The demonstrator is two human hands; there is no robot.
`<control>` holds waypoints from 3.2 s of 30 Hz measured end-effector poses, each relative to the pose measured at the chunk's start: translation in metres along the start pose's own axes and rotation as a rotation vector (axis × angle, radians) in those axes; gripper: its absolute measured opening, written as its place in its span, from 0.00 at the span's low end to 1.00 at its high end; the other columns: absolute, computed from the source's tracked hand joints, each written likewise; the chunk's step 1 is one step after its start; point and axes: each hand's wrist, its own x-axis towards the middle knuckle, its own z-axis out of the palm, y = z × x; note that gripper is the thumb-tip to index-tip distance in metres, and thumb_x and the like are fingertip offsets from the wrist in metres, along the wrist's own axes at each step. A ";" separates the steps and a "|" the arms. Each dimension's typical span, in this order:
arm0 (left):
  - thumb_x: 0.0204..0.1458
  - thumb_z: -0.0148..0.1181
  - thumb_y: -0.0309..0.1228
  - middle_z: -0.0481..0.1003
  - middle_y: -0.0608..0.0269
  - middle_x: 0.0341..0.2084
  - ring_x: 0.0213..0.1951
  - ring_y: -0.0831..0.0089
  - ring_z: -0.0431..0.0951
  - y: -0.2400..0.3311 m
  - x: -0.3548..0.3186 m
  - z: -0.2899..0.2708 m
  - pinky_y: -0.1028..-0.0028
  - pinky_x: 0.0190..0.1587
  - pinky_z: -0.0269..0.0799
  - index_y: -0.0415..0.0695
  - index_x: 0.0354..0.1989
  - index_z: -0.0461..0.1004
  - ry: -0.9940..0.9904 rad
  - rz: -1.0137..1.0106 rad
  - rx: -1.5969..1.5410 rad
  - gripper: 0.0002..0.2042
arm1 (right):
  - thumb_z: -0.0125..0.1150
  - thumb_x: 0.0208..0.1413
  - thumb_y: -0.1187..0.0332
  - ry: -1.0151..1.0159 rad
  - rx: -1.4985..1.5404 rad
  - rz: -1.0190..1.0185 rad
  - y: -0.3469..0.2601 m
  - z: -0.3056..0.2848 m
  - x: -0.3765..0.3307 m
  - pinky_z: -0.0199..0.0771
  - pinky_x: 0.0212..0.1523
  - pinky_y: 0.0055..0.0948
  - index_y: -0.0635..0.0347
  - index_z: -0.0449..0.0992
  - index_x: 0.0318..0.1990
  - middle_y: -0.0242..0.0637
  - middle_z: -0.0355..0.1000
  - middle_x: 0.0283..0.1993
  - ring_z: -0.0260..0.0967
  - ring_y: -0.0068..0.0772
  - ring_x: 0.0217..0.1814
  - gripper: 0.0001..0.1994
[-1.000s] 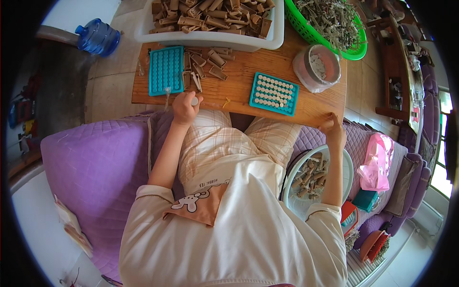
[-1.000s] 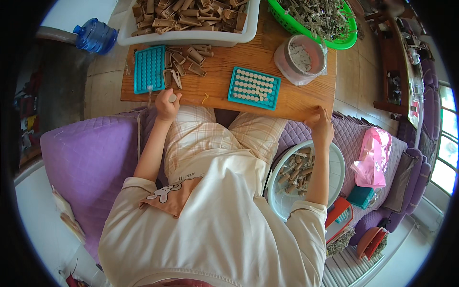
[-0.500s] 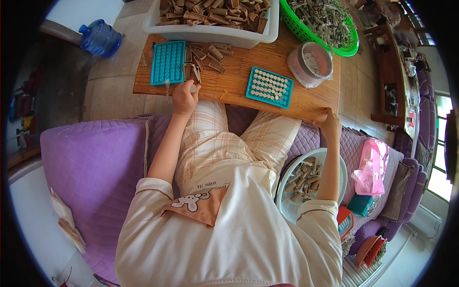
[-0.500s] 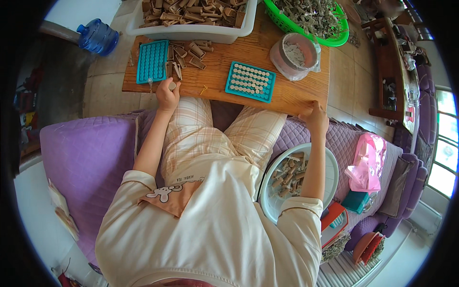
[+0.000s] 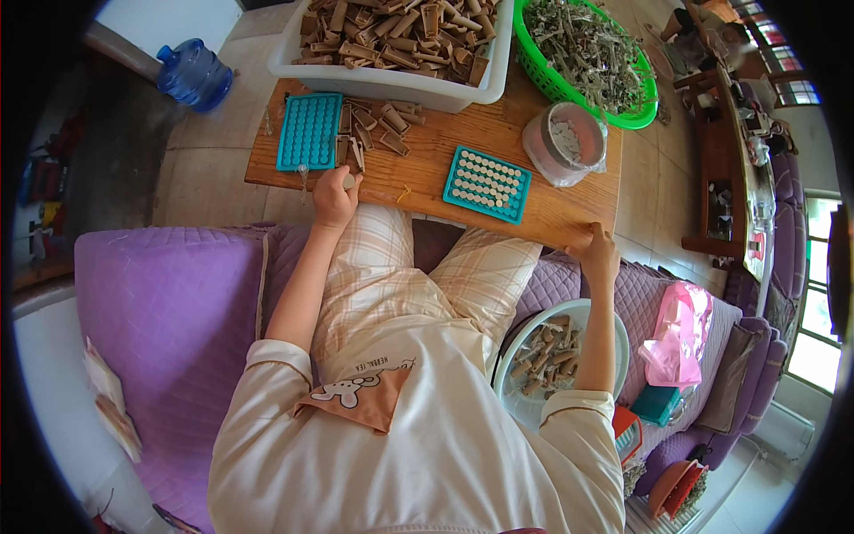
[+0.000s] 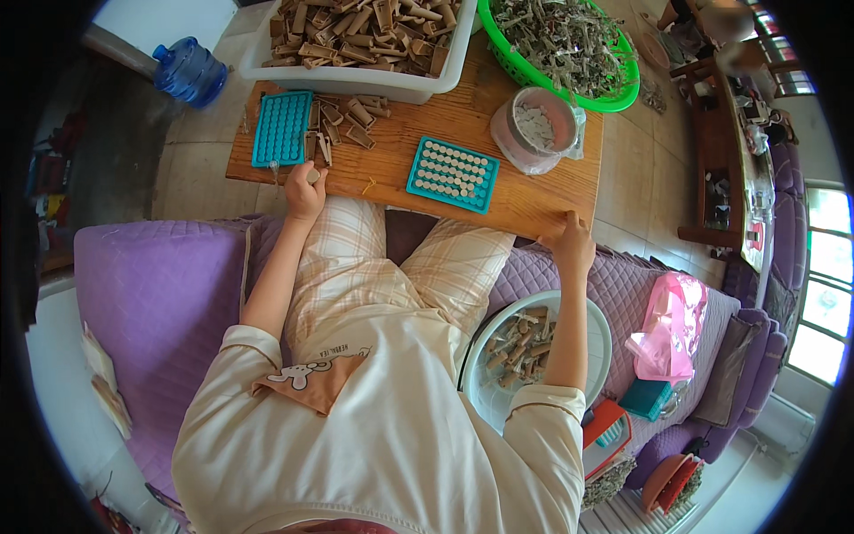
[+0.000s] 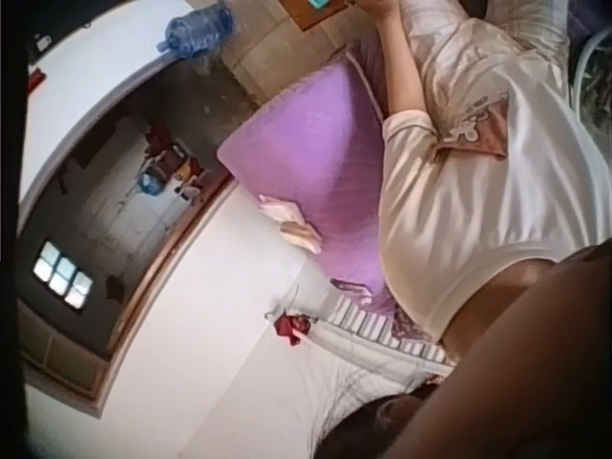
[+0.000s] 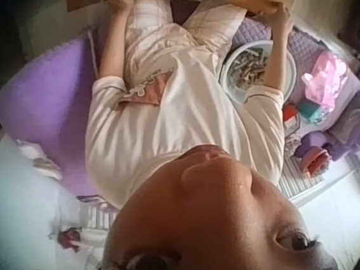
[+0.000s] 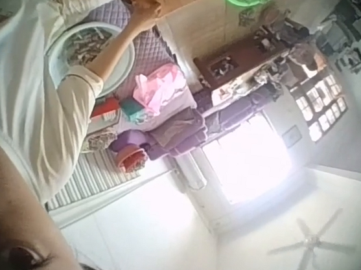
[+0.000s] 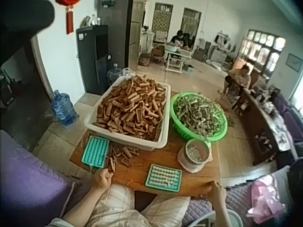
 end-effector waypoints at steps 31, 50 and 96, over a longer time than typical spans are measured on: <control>0.38 0.60 0.26 0.68 0.55 0.22 0.24 0.59 0.69 -0.010 0.013 -0.004 0.67 0.26 0.66 0.42 0.40 0.58 -0.166 0.051 -0.066 0.21 | 0.67 0.26 0.63 -0.034 -0.012 0.028 -0.009 -0.005 0.005 0.69 0.33 0.36 0.62 0.62 0.40 0.46 0.65 0.40 0.66 0.47 0.38 0.29; 0.38 0.59 0.25 0.66 0.53 0.22 0.24 0.56 0.68 -0.014 0.008 0.006 0.65 0.25 0.64 0.42 0.40 0.57 -0.140 0.009 -0.058 0.21 | 0.66 0.27 0.61 -0.011 0.012 0.063 -0.002 0.005 0.006 0.67 0.36 0.34 0.60 0.64 0.44 0.41 0.64 0.45 0.64 0.40 0.43 0.31; 0.43 0.57 0.42 0.57 0.74 0.17 0.13 0.88 0.53 -0.028 -0.001 -0.035 0.87 0.12 0.46 0.50 0.28 0.63 0.097 -1.761 -0.948 0.12 | 0.47 0.53 0.61 -0.137 2.196 0.750 -0.073 0.099 -0.022 0.66 0.32 0.23 0.53 0.67 0.33 0.28 0.69 0.30 0.66 0.22 0.33 0.08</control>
